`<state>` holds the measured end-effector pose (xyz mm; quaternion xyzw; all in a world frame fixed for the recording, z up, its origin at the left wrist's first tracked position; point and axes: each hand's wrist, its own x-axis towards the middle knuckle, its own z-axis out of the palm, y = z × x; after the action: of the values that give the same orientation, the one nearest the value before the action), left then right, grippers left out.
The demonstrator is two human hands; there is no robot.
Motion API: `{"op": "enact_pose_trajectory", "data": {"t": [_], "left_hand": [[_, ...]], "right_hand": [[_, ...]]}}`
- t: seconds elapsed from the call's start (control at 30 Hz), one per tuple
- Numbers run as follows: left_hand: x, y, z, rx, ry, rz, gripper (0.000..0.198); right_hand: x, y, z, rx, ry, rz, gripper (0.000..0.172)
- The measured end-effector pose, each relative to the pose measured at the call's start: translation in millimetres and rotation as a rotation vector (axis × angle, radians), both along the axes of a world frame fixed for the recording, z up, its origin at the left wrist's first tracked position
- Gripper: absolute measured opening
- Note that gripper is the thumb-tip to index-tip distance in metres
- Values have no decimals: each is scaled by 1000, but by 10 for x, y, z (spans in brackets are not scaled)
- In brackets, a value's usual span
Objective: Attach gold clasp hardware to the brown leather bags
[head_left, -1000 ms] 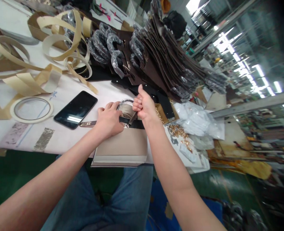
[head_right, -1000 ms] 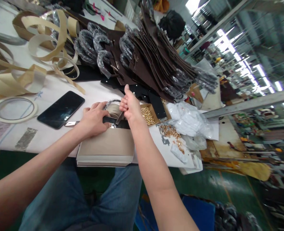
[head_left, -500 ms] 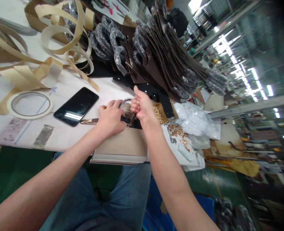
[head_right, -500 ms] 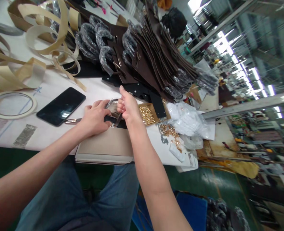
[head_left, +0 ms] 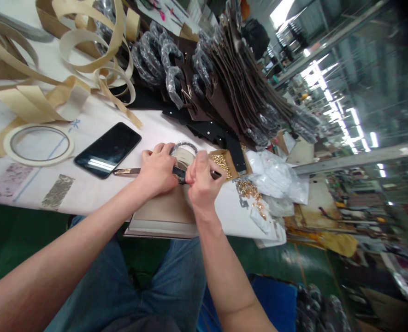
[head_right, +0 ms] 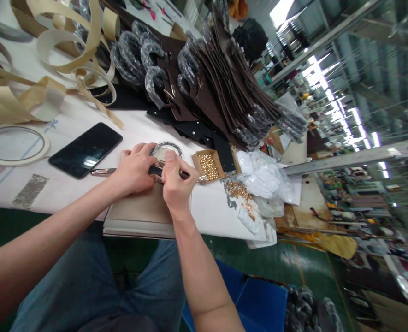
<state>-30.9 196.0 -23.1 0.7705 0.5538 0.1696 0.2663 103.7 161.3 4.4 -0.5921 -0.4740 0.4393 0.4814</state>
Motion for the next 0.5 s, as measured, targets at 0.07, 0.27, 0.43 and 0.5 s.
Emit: {"op": "enact_pose_trajectory", "data": {"t": [0.07, 0.27, 0.43, 0.5], "left_hand": [[4, -1, -7, 1, 6, 7, 29], [9, -20, -45, 33, 2, 41, 30], [13, -22, -18, 27, 8, 40, 31], [13, -24, -8, 28, 7, 34, 30]], "right_hand": [[32, -84, 4, 110, 18, -46, 70], [327, 200, 255, 135, 139, -78, 75], [291, 396, 271, 28, 206, -48, 66], [205, 400, 215, 17, 204, -62, 62]]}}
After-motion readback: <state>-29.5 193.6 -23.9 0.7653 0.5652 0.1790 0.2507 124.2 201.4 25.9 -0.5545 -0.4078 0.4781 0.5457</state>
